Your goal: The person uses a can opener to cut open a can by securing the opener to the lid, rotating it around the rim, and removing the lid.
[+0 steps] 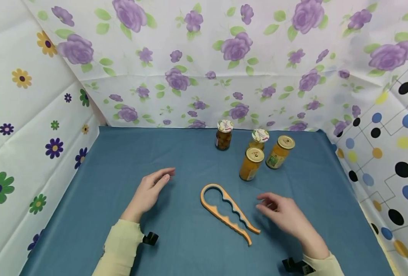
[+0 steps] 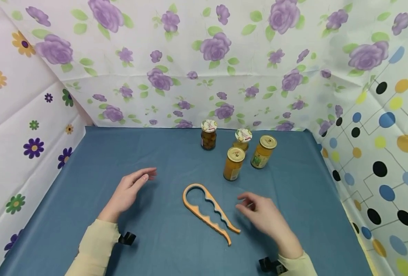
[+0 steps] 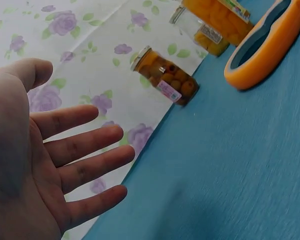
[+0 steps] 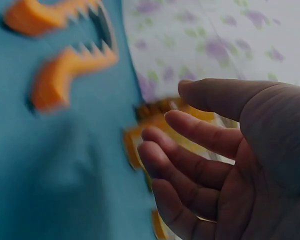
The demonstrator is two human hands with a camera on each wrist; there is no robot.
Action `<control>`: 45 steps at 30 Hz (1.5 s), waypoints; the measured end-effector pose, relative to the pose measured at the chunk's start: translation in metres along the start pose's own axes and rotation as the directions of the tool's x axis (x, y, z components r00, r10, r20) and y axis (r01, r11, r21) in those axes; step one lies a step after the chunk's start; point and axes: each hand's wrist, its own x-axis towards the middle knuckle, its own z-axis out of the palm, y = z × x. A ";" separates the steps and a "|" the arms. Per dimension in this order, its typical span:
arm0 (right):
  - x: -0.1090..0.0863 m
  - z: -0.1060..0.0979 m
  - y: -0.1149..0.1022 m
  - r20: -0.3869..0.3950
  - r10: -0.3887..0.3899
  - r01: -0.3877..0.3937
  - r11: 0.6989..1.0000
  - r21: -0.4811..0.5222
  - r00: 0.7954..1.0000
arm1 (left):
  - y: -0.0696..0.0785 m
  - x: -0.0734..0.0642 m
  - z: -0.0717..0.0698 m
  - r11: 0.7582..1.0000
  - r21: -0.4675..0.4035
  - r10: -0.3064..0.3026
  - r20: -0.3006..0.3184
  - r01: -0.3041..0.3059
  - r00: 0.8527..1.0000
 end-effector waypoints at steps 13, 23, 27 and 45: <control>-0.013 0.070 -0.025 0.032 -0.162 0.163 0.927 -0.338 0.986 | 0.005 0.007 0.013 0.998 -0.058 0.017 0.020 -0.016 1.000; -0.017 0.074 -0.033 0.075 -0.184 0.199 0.915 -0.352 0.980 | 0.007 0.008 0.016 0.996 -0.084 0.014 0.022 -0.012 1.000; -0.014 0.071 -0.034 0.100 -0.170 0.195 0.907 -0.373 0.980 | 0.009 0.009 0.016 0.997 -0.079 0.016 0.016 -0.015 1.000; -0.002 0.066 -0.035 0.151 -0.007 0.058 0.940 -0.337 0.989 | 0.009 0.008 0.014 0.995 -0.092 0.041 -0.010 -0.042 0.999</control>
